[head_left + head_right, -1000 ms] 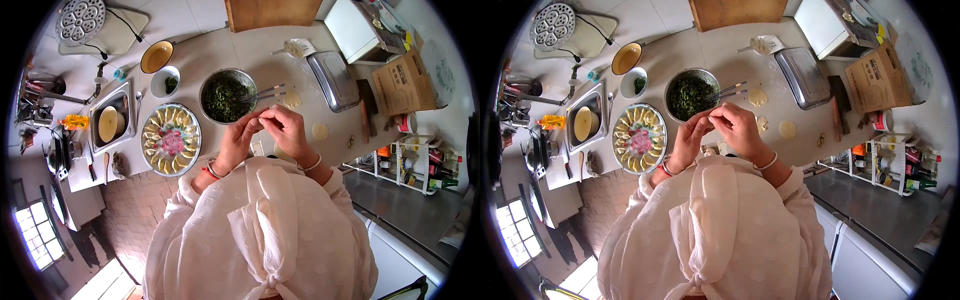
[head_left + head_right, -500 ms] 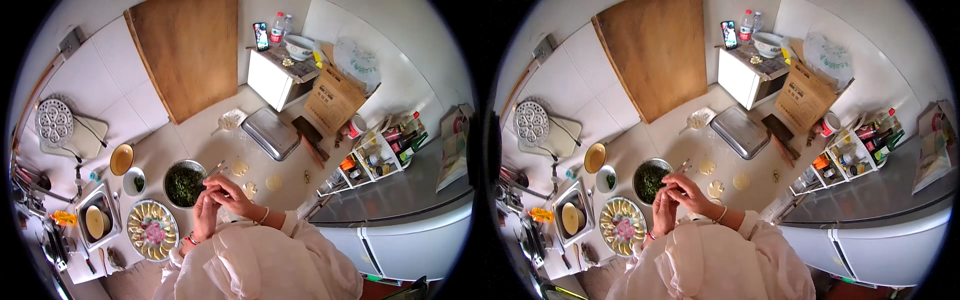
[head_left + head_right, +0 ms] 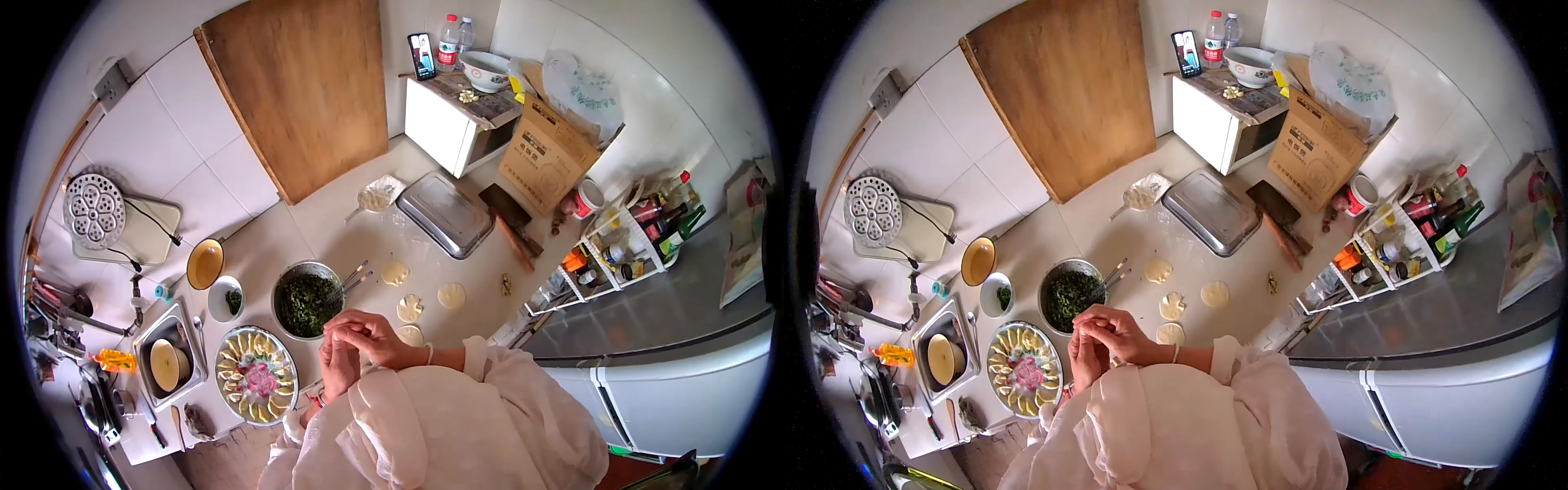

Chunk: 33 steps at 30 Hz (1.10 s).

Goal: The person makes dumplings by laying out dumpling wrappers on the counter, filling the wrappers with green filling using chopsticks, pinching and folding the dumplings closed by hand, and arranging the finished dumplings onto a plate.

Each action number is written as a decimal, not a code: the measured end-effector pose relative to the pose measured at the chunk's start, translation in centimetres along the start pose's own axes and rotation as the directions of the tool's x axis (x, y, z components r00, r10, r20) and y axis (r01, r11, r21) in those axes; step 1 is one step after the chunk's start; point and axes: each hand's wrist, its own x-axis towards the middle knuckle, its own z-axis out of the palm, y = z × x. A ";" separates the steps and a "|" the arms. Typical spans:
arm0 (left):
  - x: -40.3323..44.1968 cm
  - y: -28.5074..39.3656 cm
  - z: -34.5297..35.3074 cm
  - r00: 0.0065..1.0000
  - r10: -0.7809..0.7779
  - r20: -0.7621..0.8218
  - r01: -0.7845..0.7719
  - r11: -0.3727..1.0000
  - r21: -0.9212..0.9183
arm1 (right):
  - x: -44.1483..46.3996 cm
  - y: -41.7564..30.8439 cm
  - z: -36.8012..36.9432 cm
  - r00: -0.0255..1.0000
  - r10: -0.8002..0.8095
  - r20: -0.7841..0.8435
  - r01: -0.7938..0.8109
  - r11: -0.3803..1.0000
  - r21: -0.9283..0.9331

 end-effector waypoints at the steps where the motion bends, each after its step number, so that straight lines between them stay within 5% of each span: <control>1: -0.2 -0.4 -0.1 0.996 -0.007 -0.084 0.007 1.000 0.001 | 0.0 0.2 0.3 1.000 0.021 -0.001 -0.021 0.999 0.049; 8: -0.6 -1.9 -0.9 0.937 -0.051 -0.347 0.075 0.996 0.056 | 0.3 3.1 0.2 0.990 0.133 -0.041 -0.123 0.973 0.197; 9: 0.2 -1.6 -0.7 0.942 -0.052 -0.332 0.074 0.996 0.054 | 0.8 3.2 0.0 0.972 0.196 -0.128 -0.199 0.980 -0.014; 10: 0.8 -0.2 0.4 0.953 -0.095 -0.286 0.121 0.990 0.075 | 1.5 4.0 -0.4 0.972 0.215 -0.095 -0.200 0.969 0.143; 12: 1.3 0.6 0.1 0.975 -0.134 -0.175 0.130 0.991 -0.034 | 2.7 3.9 -1.3 0.973 0.227 -0.042 -0.222 0.969 0.107; 14: 2.4 1.6 1.1 0.976 -0.145 -0.162 0.087 0.944 -0.319 | 3.8 1.7 -2.3 1.000 -0.024 0.001 0.024 0.998 -0.054; 15: 2.6 1.6 -0.2 0.997 -0.065 0.033 0.073 0.888 -0.453 | 3.5 1.8 -2.8 0.993 0.049 -0.112 -0.043 0.998 0.051; 16: 2.4 3.0 0.8 0.990 -0.124 -0.060 0.096 0.931 -0.353 | 3.7 1.6 -3.4 0.970 0.108 -0.216 -0.077 0.986 0.147; 18: 2.0 4.1 0.9 0.988 -0.129 -0.080 0.091 0.925 -0.369 | 2.9 -0.3 -4.2 0.944 0.033 -0.328 -0.073 0.991 -0.110; 24: 1.4 3.5 1.0 0.989 -0.123 -0.082 0.081 0.916 -0.393 | 1.6 -1.7 -3.3 0.988 0.054 -0.144 -0.092 0.959 -0.269; 28: 1.4 3.4 1.5 0.992 -0.128 -0.025 0.109 0.920 -0.377 | 2.7 -0.9 -2.5 0.985 -0.159 -0.063 0.097 0.821 -0.562; 33: 1.2 2.8 1.2 0.994 -0.113 -0.003 0.107 0.951 -0.290 | 2.5 -1.3 -2.0 0.965 -0.261 -0.019 0.179 0.713 -0.678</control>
